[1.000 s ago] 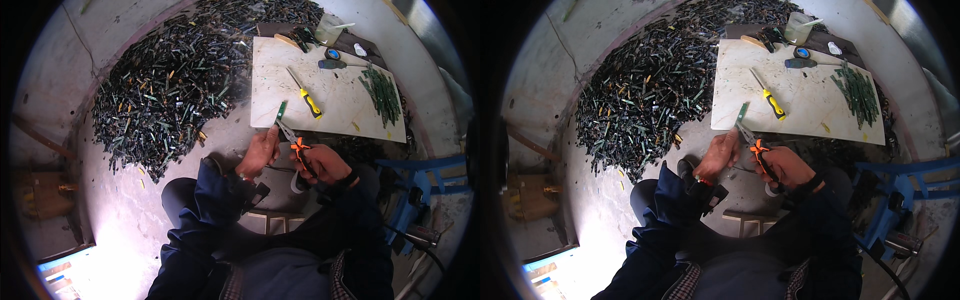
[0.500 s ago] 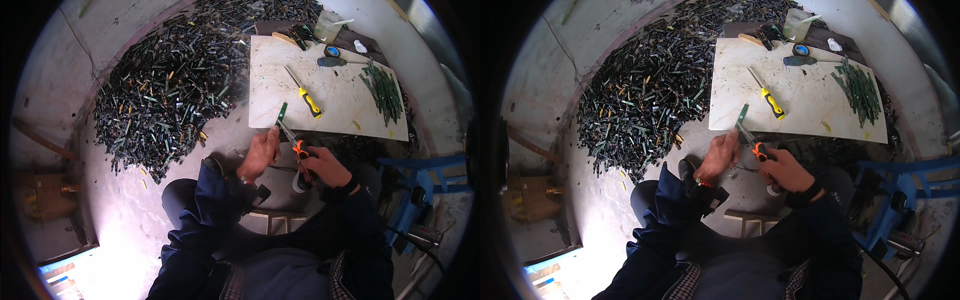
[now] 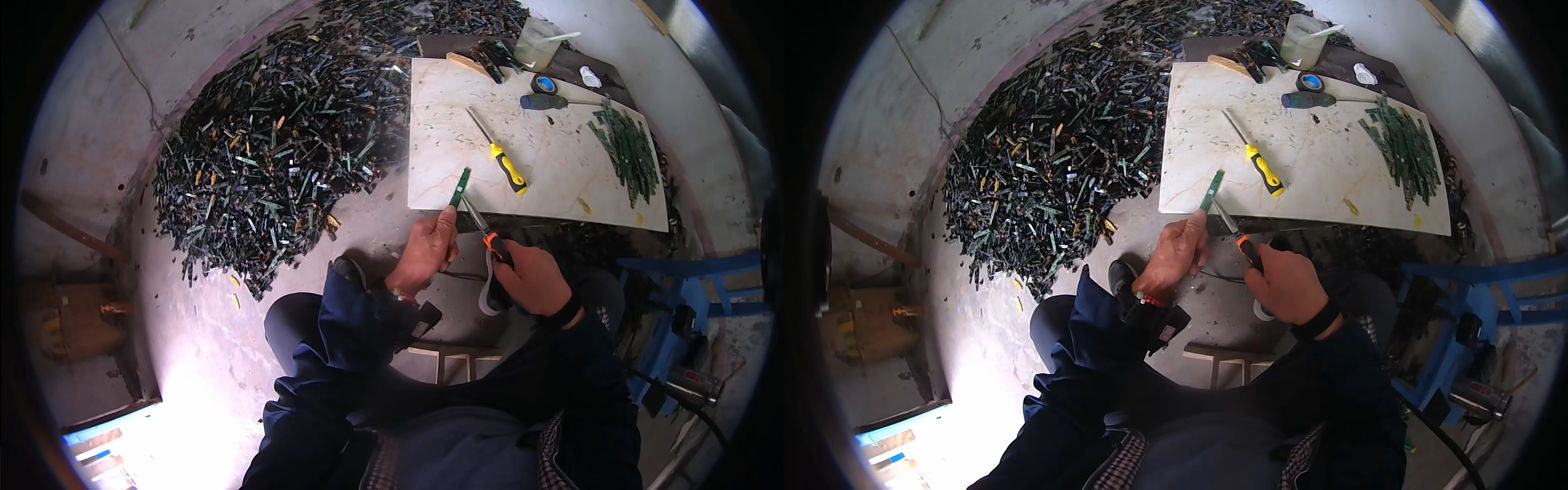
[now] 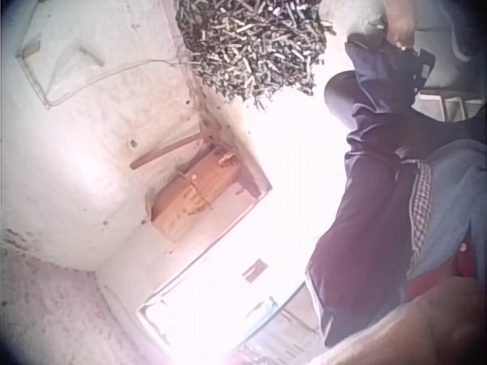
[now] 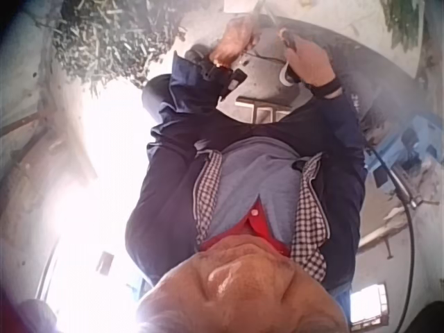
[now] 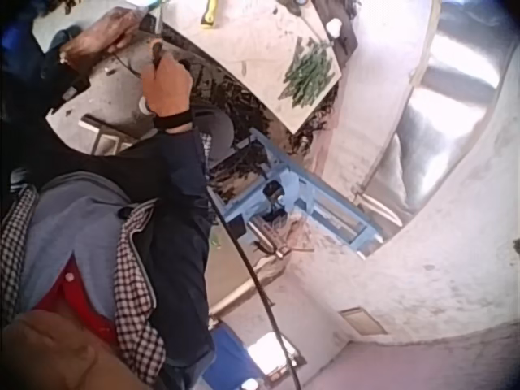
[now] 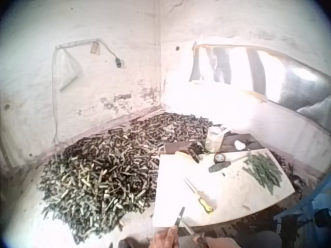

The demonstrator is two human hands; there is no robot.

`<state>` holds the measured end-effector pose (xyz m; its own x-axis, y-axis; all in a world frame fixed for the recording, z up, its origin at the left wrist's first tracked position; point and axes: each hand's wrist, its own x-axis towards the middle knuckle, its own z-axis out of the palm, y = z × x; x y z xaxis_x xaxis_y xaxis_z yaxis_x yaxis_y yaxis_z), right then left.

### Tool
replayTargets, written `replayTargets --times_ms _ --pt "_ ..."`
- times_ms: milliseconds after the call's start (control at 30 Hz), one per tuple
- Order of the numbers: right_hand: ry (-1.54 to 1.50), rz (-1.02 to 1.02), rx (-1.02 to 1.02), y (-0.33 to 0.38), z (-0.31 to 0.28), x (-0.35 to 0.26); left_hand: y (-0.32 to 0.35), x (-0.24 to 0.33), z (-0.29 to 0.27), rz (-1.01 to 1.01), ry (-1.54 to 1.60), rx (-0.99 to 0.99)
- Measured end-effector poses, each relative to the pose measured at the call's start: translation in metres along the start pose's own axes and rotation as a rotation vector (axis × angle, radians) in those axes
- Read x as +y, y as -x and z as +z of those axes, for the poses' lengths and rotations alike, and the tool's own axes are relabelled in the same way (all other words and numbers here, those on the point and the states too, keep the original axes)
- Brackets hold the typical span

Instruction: The person sits at a low table and uses pliers to strip and cut components from small green circuit boards. They repeatedly pick up boards, manipulate them with tools, and place the processed pieces onto a pile on the table.

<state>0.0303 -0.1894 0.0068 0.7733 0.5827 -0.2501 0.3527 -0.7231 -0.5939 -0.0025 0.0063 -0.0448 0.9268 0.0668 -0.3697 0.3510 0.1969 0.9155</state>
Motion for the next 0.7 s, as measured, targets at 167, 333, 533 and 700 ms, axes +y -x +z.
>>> replayTargets --times_ms 167,333,533,700 --pt "0.189 -0.059 0.126 0.002 0.01 0.002 0.0 0.001 0.003 0.018 -0.006 0.005" --pt "0.371 -0.047 0.156 0.005 0.011 -0.009 0.001 -0.004 0.003 0.099 -0.086 0.027" --pt "0.47 -0.047 0.208 0.006 0.012 -0.013 -0.003 -0.01 0.005 0.169 -0.187 0.073" --pt "0.517 -0.059 0.263 0.004 0.021 -0.01 -0.007 -0.023 0.005 0.243 -0.341 0.149"
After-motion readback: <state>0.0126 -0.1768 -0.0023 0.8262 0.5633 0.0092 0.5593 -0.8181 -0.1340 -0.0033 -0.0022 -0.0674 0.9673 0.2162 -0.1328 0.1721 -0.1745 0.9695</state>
